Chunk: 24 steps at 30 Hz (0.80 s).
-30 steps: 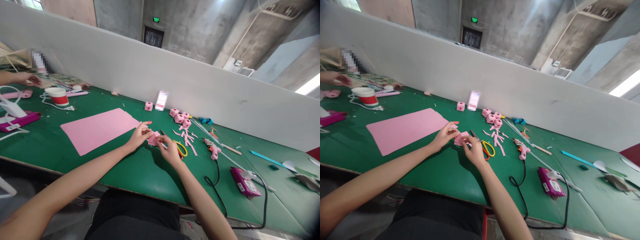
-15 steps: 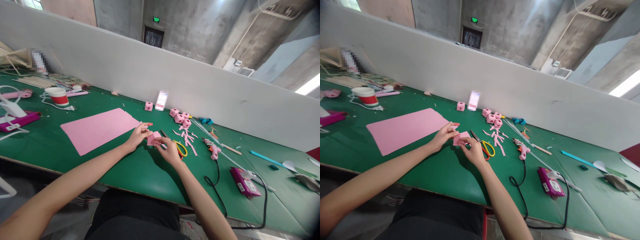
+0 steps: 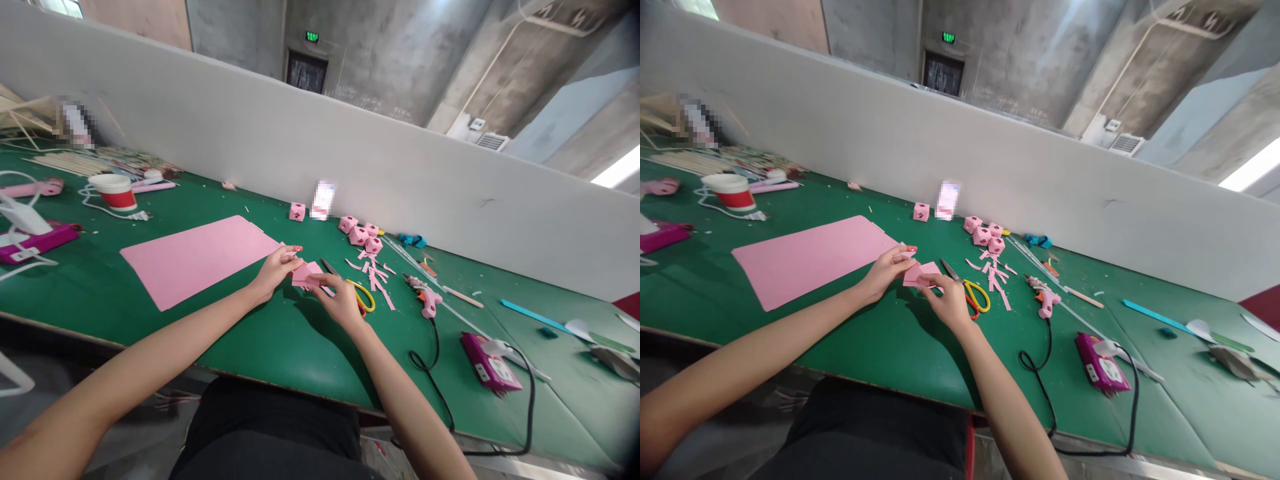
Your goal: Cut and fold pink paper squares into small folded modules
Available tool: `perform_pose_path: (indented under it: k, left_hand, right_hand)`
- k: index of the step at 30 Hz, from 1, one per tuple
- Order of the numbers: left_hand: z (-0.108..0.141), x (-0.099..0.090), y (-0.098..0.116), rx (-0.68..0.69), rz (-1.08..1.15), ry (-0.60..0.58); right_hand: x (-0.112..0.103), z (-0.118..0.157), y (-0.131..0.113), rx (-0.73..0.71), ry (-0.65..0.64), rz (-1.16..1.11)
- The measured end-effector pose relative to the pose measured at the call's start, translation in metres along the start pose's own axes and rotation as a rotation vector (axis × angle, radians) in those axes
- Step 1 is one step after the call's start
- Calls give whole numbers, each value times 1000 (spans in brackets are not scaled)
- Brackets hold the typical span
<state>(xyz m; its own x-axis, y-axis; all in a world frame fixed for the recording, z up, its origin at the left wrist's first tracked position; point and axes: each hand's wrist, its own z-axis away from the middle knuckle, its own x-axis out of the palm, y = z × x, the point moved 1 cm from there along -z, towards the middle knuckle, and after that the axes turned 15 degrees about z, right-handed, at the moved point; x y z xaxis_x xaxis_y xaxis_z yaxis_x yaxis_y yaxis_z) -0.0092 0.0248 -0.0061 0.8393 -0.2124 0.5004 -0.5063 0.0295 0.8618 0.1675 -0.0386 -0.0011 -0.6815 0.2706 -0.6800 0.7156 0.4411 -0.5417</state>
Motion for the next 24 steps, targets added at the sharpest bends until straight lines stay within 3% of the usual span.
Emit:
perform_pose_path:
  k: [16, 21, 24]
  left_hand:
    - [0, 0, 4, -43, -73, 10]
    - [-3, -3, 1, 180, -224, 27]
    - [2, -1, 4, 380, -397, -84]
  right_hand:
    - [1, 0, 0, 2, 37, -20]
    - [-2, -2, 3, 111, 100, 16]
    - [-2, -2, 5, 157, 114, -36]
